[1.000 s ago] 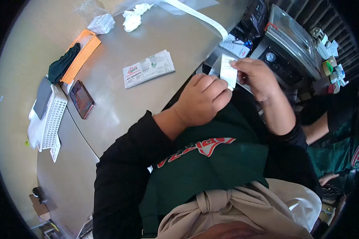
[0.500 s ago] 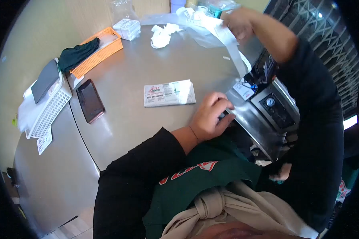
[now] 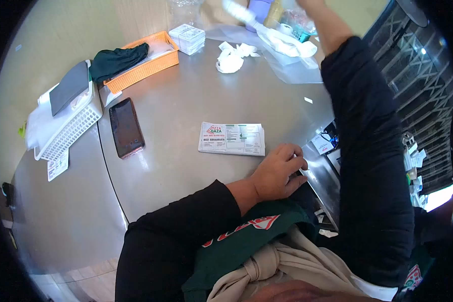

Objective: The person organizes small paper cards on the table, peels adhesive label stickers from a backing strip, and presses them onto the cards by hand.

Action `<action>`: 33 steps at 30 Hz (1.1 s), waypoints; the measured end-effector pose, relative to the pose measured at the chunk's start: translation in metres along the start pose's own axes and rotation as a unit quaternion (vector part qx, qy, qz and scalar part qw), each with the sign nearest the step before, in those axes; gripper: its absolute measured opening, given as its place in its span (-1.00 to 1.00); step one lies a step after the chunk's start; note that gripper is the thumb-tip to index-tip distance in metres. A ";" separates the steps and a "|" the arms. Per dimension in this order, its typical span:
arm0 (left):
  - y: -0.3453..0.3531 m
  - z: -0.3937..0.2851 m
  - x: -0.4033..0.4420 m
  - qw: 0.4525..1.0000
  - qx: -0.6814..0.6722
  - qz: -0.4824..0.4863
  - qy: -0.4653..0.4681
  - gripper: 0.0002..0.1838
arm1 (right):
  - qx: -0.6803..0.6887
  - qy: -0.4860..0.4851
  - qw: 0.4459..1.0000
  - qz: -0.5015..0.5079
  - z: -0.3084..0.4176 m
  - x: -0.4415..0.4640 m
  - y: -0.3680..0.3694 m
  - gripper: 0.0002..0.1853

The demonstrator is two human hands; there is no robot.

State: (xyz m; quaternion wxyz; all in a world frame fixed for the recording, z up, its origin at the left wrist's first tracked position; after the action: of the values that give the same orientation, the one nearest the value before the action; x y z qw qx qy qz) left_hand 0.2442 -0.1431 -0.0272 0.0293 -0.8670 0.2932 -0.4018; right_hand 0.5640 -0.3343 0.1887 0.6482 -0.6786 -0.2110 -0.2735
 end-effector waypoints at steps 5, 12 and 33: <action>0.000 0.010 0.002 1.000 -0.012 0.011 -0.023 -0.77 | 0.443 0.519 0.717 0.144 -0.073 -0.128 0.137 -0.64; -0.004 0.020 0.005 0.998 -0.028 -0.024 -0.047 -0.75 | 0.566 0.381 0.716 0.151 -0.022 -0.156 0.106 -0.18; 0.000 0.076 -0.019 0.733 -0.578 -0.230 -0.275 -0.71 | 0.735 0.400 0.534 0.123 0.049 -0.427 0.006 -0.84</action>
State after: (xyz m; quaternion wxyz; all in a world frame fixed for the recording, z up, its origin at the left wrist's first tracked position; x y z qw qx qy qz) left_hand 0.2890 -0.1471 -0.0910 -0.4915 -0.8304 0.2394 0.1071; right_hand 0.2480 -0.2567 -0.0919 0.9626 0.1977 0.0294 -0.1829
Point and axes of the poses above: each hand's wrist, its own x-axis towards the middle knuckle, its own y-axis out of the palm, z = x × y, the point moved 7 cm from there along x, towards the middle knuckle, and after that the axes turned 4 degrees about -z, right-handed, at the moved point
